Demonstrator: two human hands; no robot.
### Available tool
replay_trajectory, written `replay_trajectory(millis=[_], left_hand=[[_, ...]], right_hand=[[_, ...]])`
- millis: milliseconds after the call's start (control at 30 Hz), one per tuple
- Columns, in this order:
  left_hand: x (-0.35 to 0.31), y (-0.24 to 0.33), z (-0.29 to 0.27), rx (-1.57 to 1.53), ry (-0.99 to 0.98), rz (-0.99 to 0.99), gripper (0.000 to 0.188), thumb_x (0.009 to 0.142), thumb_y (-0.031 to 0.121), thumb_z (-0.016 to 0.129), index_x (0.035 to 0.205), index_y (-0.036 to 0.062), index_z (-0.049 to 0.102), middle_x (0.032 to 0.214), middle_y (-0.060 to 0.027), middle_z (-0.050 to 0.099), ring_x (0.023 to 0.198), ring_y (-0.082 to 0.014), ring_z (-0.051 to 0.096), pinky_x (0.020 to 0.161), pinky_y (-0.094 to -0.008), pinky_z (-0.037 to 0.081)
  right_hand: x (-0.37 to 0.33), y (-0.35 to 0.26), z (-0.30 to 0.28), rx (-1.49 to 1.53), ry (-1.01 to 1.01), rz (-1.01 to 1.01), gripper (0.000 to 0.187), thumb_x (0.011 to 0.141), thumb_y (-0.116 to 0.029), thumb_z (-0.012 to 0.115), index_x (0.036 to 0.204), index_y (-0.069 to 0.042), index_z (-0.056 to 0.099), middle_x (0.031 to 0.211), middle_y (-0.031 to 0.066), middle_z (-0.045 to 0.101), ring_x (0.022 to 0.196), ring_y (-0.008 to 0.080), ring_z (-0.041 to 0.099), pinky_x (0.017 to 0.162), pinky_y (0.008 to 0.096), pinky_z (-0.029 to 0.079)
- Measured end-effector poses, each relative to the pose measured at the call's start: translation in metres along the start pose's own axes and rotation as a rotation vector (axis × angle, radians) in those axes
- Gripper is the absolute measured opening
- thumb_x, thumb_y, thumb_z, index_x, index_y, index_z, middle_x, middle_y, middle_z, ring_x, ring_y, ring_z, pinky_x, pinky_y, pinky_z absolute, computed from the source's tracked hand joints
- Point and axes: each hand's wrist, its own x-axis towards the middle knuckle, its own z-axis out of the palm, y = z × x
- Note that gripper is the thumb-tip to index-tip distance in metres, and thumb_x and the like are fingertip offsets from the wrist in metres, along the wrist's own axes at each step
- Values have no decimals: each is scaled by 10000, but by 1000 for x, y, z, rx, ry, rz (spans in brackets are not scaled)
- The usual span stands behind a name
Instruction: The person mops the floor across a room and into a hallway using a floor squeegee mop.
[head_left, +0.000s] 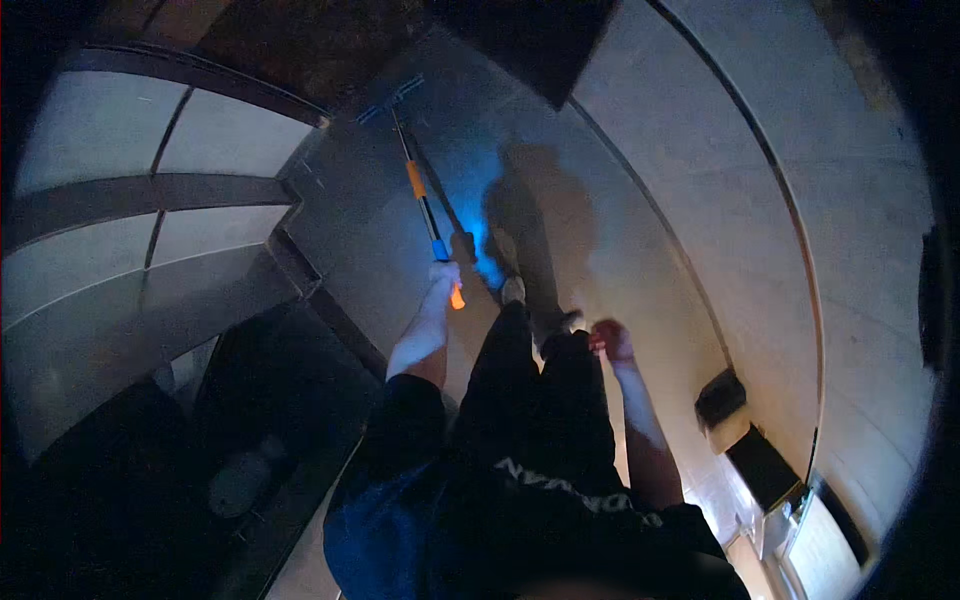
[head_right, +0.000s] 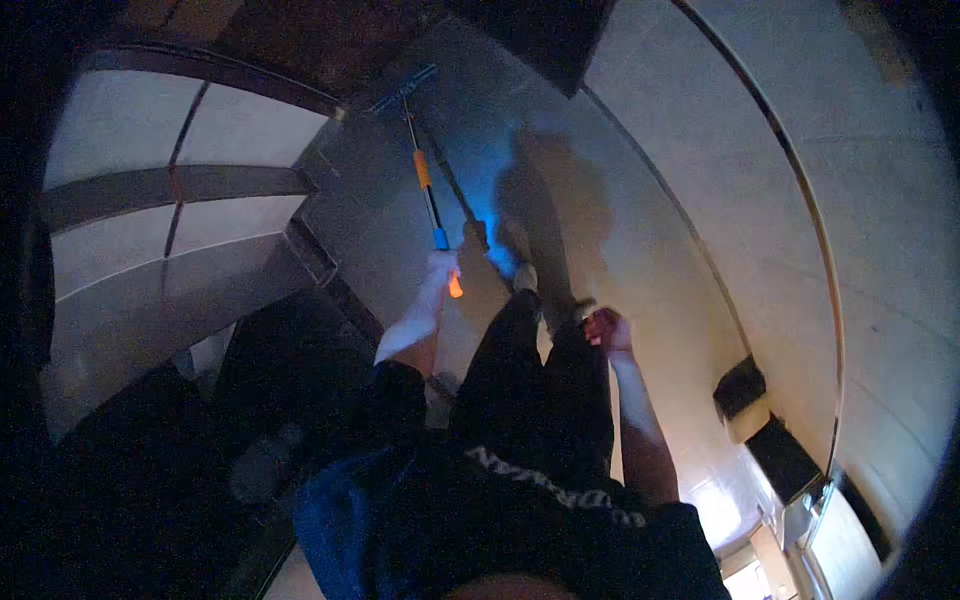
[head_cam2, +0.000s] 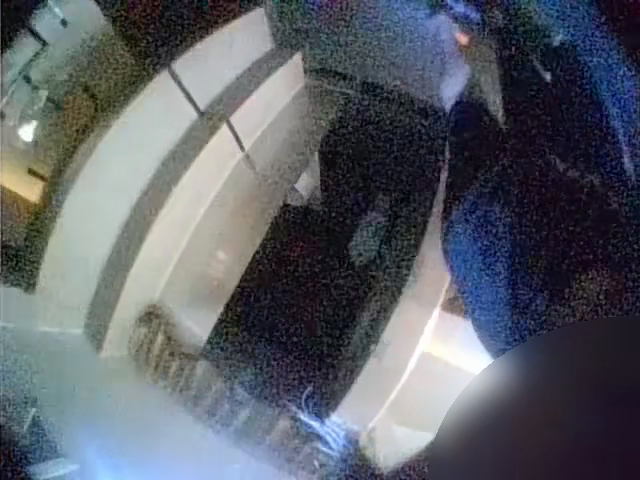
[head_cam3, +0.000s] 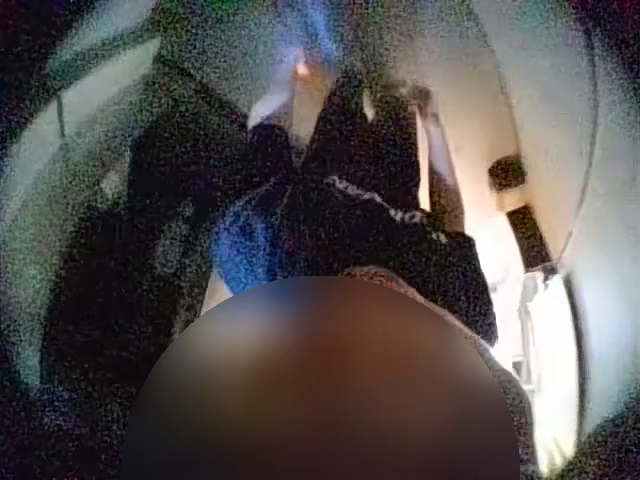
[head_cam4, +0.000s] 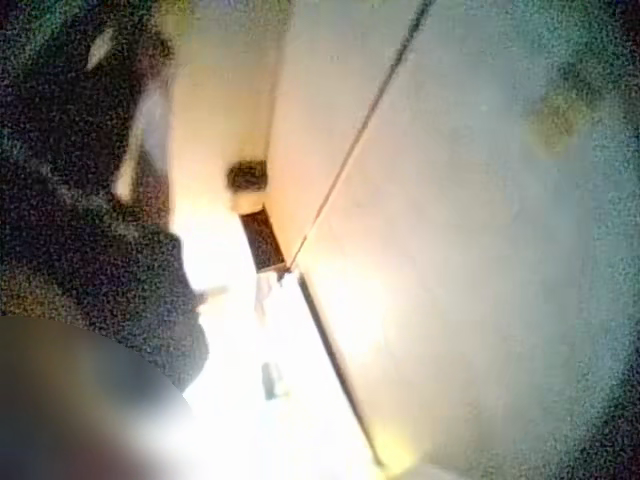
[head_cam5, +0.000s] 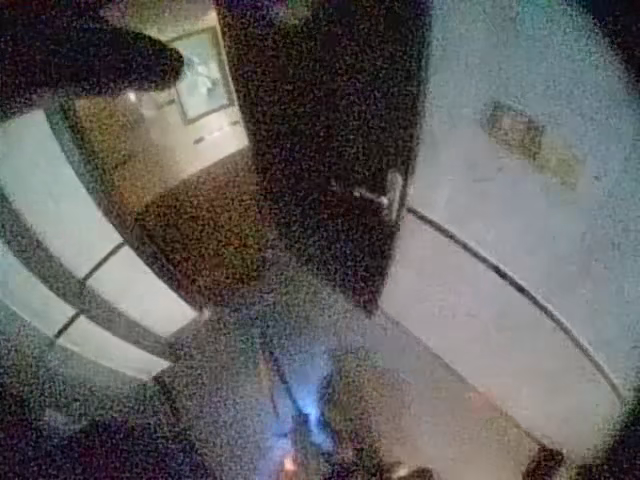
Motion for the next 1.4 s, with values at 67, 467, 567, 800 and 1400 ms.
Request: replay_trajectory(millis=[67, 467, 567, 800, 1400], left_hand=[[-17, 69, 41, 32, -160, 16, 138, 662, 141, 508, 581, 46, 452, 457, -84, 460, 357, -182, 457, 321, -312, 371], [-61, 123, 76, -758, -556, 6, 100, 684, 184, 491, 677, 85, 483, 534, -51, 462, 446, -180, 462, 407, -301, 397], [-101, 172, 88, -777, -590, 108, 92, 694, 172, 498, 674, 87, 470, 484, -29, 443, 403, -171, 448, 384, -281, 388], [-111, 264, 57, -953, -616, -67, 233, 707, 280, 524, 638, 77, 435, 475, -41, 445, 437, -173, 494, 418, -264, 434], [-36, 348, 13, -1147, -277, 554, 352, 642, 262, 532, 921, 49, 508, 870, -73, 504, 724, -169, 476, 650, -260, 386]], right_hand=[[-14, 5, -22, -275, 98, -217, 60, 696, -80, 468, 724, -29, 485, 548, 58, 487, 448, 150, 483, 370, 244, 376], [48, -150, 118, -651, -71, -87, 112, 706, -143, 492, 748, -42, 516, 666, 39, 521, 579, 113, 502, 497, 253, 414], [83, -206, 148, -609, -220, -246, 122, 708, -161, 506, 747, -47, 524, 699, 32, 524, 609, 113, 497, 536, 259, 407], [80, -295, 275, -1489, -642, -1004, 361, 579, -228, 641, 891, -84, 531, 893, 82, 514, 866, 223, 469, 771, 336, 366], [123, -311, 462, -1566, -1618, -879, 102, 610, -77, 555, 660, -35, 477, 632, 99, 480, 579, 224, 473, 549, 311, 377]])
